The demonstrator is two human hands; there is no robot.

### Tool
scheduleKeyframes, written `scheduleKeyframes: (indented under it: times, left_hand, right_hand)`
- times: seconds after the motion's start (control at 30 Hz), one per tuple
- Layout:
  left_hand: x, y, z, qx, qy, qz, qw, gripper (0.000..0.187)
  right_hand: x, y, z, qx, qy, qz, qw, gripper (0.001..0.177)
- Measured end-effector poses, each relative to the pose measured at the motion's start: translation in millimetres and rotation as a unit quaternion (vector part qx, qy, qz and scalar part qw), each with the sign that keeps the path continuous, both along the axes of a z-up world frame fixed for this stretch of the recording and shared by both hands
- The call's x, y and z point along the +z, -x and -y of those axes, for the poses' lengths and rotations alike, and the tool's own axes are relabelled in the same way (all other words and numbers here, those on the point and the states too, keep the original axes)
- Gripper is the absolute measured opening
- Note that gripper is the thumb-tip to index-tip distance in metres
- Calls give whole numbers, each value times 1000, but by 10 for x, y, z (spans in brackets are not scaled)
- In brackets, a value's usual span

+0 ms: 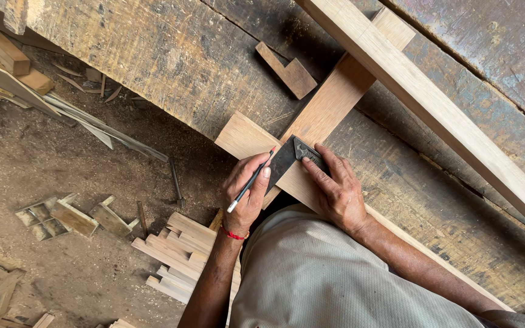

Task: The person uses a try square and a pencil to mark straight lines across wooden beams resting on a workbench.

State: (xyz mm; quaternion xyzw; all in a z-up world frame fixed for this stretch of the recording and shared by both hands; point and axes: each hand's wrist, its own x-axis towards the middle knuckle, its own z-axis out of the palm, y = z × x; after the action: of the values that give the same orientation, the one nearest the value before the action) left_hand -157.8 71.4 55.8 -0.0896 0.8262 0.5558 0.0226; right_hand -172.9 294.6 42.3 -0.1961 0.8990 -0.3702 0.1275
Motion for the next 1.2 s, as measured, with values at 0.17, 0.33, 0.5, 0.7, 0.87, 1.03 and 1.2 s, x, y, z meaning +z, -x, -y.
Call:
scheduleKeyframes:
  times: [0.17,0.33,0.5,0.7,0.87,1.03,1.2]
  left_hand:
    - [-43,-5,23,-3,-9,-1,1000,23]
    - [-56,-5,29,-2,-9,-4,1000,23]
    - [-58,1,32,-4,-18,-11,1000,23]
    - [-68,-1,30,-6,-12,-12,1000,23]
    - [-62,25,35,-14,-8,-15,1000,23]
    - [-43,119,53,-43,-3,-3,999,21]
    - [19,192,116,-72,-19,5,997,20]
  right_hand:
    - [19,16,16,-6,7,-6,1000,59]
    - [29,20,20,-6,8,-2,1000,57]
    - [29,16,30,-6,2,-2,1000,57]
    - [25,26,26,0,3,-8,1000,59]
    - [38,35,38,1,5,-15,1000,62]
    - [56,48,41,-1,7,-19,1000,68]
    - [59,55,45,1,8,-20,1000,70]
